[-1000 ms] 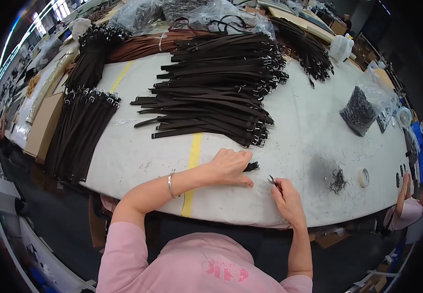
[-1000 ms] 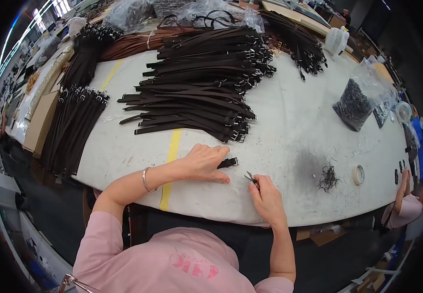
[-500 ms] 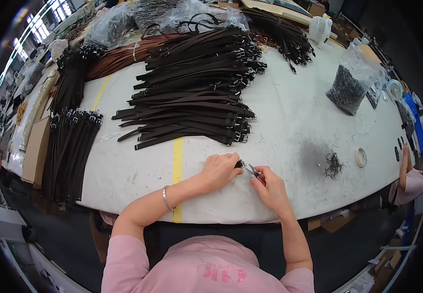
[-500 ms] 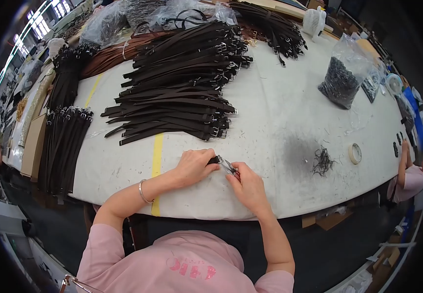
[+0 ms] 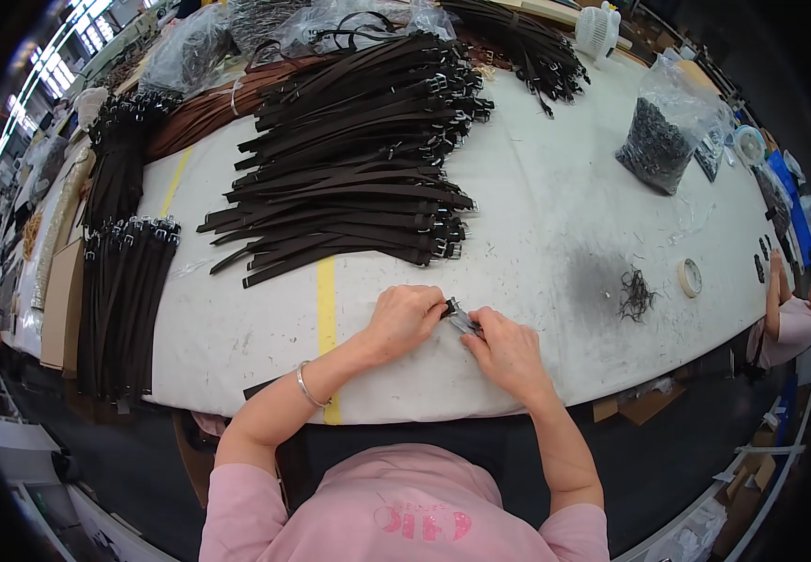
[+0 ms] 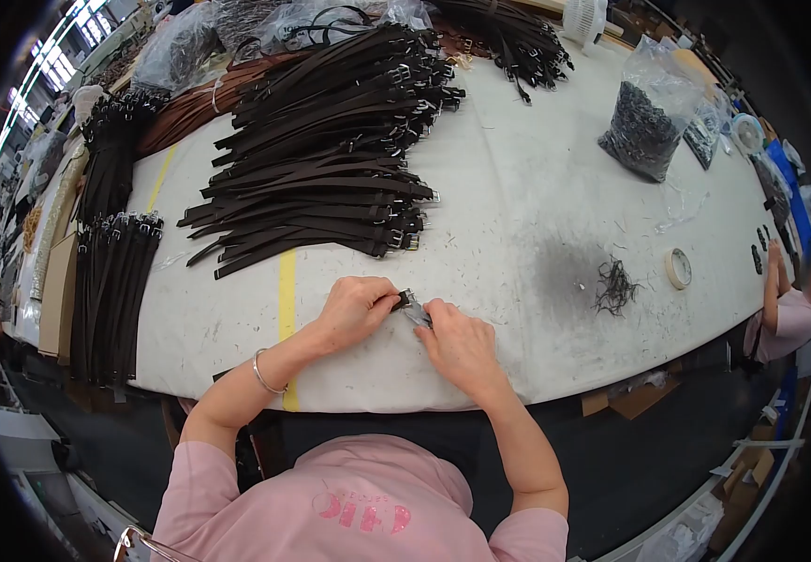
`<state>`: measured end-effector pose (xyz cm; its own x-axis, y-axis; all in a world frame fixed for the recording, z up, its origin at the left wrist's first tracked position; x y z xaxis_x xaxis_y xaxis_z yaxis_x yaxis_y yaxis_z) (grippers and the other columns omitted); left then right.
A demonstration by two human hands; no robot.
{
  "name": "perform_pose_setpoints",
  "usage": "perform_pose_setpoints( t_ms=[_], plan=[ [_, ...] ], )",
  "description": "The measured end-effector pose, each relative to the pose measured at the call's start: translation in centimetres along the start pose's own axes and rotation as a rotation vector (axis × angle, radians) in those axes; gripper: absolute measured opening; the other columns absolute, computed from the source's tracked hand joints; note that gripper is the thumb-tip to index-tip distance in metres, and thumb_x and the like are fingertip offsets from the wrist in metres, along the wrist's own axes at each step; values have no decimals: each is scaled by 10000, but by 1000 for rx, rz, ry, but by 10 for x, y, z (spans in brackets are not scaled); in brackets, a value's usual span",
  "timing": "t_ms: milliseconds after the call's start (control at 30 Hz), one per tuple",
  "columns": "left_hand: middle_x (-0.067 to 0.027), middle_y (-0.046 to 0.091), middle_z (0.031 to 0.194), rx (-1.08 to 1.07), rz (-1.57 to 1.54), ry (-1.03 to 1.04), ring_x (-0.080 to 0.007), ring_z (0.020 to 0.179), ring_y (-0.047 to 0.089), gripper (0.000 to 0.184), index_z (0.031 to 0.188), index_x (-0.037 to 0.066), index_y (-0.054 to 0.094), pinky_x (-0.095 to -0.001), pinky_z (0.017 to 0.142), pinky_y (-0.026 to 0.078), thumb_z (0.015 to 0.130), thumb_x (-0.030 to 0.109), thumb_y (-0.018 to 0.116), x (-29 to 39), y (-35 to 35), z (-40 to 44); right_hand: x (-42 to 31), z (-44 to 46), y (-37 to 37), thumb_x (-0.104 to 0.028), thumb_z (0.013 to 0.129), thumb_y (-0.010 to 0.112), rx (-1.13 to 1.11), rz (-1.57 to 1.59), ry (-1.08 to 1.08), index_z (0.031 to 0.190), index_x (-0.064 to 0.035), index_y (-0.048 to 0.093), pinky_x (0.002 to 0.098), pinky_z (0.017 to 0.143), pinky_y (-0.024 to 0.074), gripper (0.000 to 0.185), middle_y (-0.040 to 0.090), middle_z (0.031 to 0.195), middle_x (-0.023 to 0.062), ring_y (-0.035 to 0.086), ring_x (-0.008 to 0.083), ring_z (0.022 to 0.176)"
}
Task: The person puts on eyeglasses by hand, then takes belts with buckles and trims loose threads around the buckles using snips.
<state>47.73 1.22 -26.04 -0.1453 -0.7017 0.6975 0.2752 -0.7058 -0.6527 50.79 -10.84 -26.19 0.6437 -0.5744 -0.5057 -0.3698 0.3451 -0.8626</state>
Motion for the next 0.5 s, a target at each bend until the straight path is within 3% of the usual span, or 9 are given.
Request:
perform_pose_setpoints(
  t_ms=[100,400,500],
  plan=[
    [-154,617,670,13,-30,16,-314,594,601,75,823,-5,622,-352,543,466,786,59,607,-1,1,-1,-2,-3,-11,-193,800,636,30,50,36,1000,-26,551,398,612,475,274,652,809,127,633,303,708],
    [-118,566,570,-74,-199,-136,-144,474,497,77,810,-27,604,-273,479,407,808,35,558,-14,4,4,-16,1,-3,-169,806,627,30,-101,7,941,-63,545,408,563,470,190,640,815,93,621,308,649],
    [-112,558,563,-67,-229,-141,-127,476,482,72,808,-23,605,-266,479,404,808,32,559,-15,4,4,-19,1,-3,-167,804,626,34,-141,-14,936,-82,547,413,544,464,175,626,789,81,611,308,624]
  ],
)
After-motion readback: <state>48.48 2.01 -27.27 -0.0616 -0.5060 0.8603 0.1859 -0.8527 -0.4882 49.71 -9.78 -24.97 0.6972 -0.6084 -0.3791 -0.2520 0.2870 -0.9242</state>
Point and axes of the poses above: each hand's wrist, its own z-axis towards the middle knuckle, its own y-axis out of the palm, x = y × z, the point moved 10 cm from there along z, towards the middle knuckle
